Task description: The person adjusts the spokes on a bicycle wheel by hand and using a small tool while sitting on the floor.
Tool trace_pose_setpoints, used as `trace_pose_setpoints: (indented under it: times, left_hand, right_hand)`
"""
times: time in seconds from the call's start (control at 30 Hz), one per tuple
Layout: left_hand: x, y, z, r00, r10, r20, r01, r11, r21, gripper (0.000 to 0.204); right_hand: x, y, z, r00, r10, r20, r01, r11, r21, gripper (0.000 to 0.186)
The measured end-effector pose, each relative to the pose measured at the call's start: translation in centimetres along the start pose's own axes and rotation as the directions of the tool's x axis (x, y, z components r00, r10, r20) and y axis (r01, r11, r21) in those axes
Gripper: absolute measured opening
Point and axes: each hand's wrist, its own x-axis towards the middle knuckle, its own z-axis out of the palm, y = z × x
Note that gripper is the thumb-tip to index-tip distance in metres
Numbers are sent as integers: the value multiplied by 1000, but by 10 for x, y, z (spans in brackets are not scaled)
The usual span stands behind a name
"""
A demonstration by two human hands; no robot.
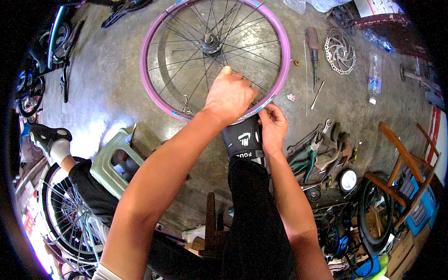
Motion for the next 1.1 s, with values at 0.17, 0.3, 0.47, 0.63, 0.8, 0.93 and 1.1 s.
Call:
trace_pose_setpoints:
  times: [0.17,0.3,0.47,0.63,0.8,0.93,1.1]
  left_hand:
    - [-3,-1,1,999,13,-43,-13,1000,-8,13]
    - [-2,2,2,998,24,-51,-23,999,28,13]
    - [1,-5,5,995,95,-32,-94,995,12,12]
    - [7,-11,6,994,112,14,-110,988,-108,15]
    - [7,-11,8,993,116,-23,-118,985,-128,19]
    - [8,-9,5,994,106,-7,-105,982,-157,23]
    - [8,-5,3,995,93,41,-89,991,-98,21]
  right_hand:
    - [-4,-2,8,998,4,-65,-1,999,40,10]
    - [-4,-4,7,995,45,-89,-43,999,23,9]
    - [-7,-13,5,995,81,-64,-81,997,0,10]
    - [-18,-28,6,985,168,-41,-167,986,31,21]
    - [-22,-39,16,974,217,-57,-218,976,-8,27]
    - [-22,-40,17,975,209,-74,-212,976,-42,27]
    - [-24,-39,21,982,167,-86,-171,984,-39,25]
